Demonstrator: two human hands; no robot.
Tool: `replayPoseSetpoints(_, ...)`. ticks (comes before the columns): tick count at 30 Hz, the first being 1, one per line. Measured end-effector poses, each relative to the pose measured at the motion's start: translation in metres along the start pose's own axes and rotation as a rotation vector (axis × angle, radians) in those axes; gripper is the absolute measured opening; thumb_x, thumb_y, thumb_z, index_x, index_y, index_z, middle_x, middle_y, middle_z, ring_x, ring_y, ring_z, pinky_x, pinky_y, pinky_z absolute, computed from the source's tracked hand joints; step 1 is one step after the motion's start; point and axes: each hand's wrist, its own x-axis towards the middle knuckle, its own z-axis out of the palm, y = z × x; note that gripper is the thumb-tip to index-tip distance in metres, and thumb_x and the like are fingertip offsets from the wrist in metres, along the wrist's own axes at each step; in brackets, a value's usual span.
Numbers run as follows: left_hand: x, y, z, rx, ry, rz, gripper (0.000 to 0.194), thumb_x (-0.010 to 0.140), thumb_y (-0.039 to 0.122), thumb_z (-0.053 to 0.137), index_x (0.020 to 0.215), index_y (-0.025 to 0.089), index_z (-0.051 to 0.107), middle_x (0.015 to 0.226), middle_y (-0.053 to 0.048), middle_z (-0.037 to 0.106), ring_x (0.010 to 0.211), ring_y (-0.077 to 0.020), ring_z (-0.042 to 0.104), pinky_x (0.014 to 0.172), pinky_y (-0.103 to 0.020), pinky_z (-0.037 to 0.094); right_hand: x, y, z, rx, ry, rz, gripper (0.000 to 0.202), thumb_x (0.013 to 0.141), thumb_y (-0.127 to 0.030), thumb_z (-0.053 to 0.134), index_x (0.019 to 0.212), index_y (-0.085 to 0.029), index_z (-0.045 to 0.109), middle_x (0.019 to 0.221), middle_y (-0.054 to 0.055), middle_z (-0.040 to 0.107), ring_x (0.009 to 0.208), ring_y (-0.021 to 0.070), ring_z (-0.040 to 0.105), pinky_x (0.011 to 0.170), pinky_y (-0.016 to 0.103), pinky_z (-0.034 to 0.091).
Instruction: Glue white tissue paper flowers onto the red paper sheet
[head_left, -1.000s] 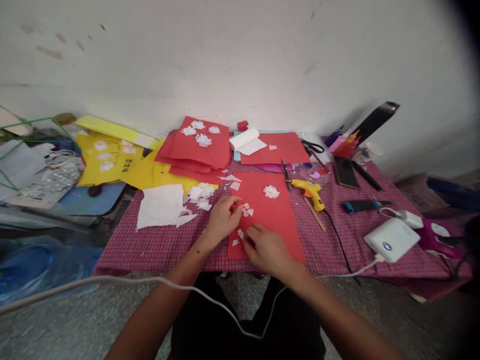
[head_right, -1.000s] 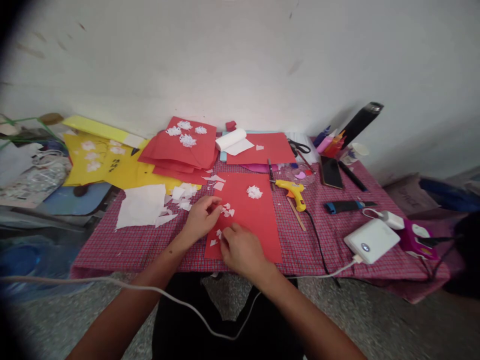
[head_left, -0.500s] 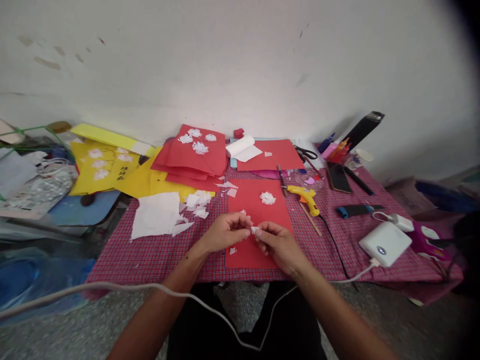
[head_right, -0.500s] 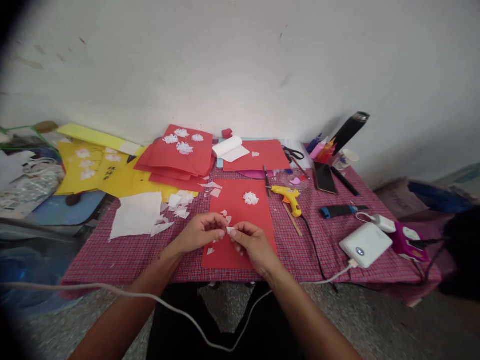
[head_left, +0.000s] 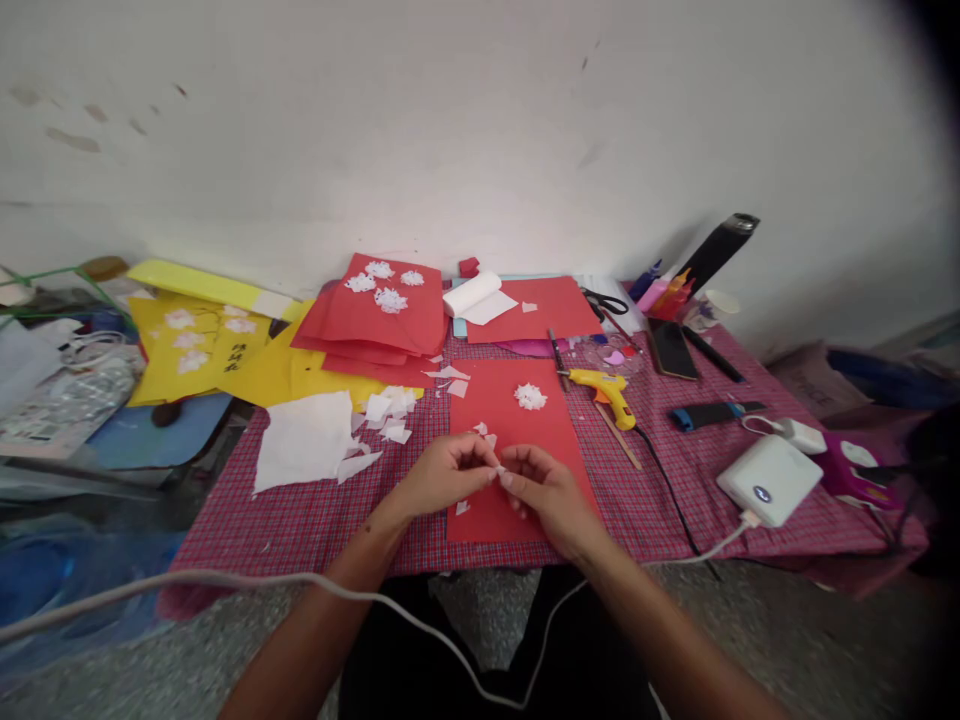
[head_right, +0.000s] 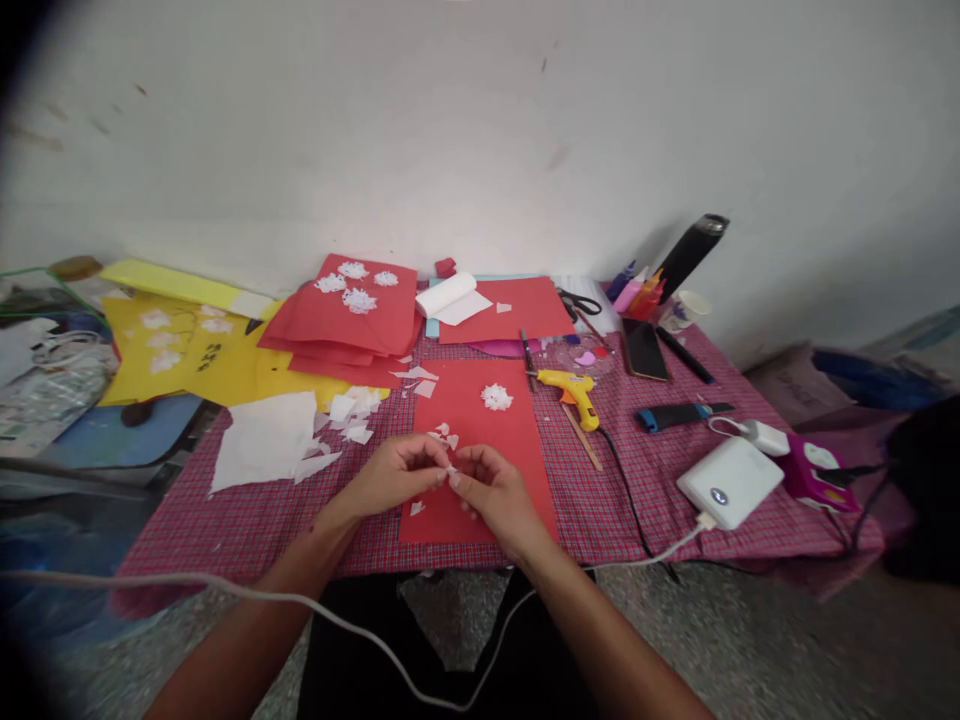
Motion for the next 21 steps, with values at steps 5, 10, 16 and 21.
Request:
replayPoseSetpoints(5,-0.005,0.004,0.000,0.065,-0.037,-0.077,0.007,0.083,0.021,0.065,0.086,0.016,0.068,0.069,0.001,0.061,0.058,-0.0093,0.052,0.054,-0.020,0.039,-0.005,0.006,0.004,0.016,0.036,0.023,0.027,0.073,-0.040,0.081,0.083,-0.020,0.066,0.062,-0.006,0.059,0.047,0.0084,0.047,0.047,0.022,0.035)
replayPoseSetpoints(10,-0.007,0.006,0.002,0.106,-0.078,-0.101,0.007,0.084,0.020,0.064,0.087,0.016,0.068,0.066,0.003,0.059,0.053,-0.0086,0.050,0.050,-0.020,0.038,-0.005,0.010,0.002,-0.013,0.062,0.017,0.026,0.073,-0.040,0.080,0.078,-0.020,0.065,0.057,-0.006,0.057,0.047,0.0097,0.046,0.047,0.023,0.035)
replayPoseSetpoints(16,0.002,-0.005,-0.008,0.431,0.321,0.112,0.011,0.087,0.015,0.057,0.091,0.019,0.067,0.090,-0.002,0.069,0.084,-0.0153,0.063,0.076,-0.027,0.050,0.005,-0.003,-0.014,-0.271,0.084,-0.087,0.021,0.079,-0.039,0.071,0.078,-0.020,0.063,0.068,-0.003,0.060,0.057,0.0125,0.052,0.056,0.026,0.041)
replayPoseSetpoints(21,0.011,-0.016,-0.012,0.808,0.356,0.178,0.012,0.089,0.016,0.059,0.098,0.020,0.065,0.098,-0.004,0.065,0.096,-0.0199,0.061,0.089,-0.035,0.049,0.026,-0.012,-0.034,-0.677,0.091,-0.279,0.011,0.088,-0.028,0.059,0.082,-0.020,0.064,0.079,0.001,0.068,0.073,0.0179,0.061,0.068,0.029,0.046)
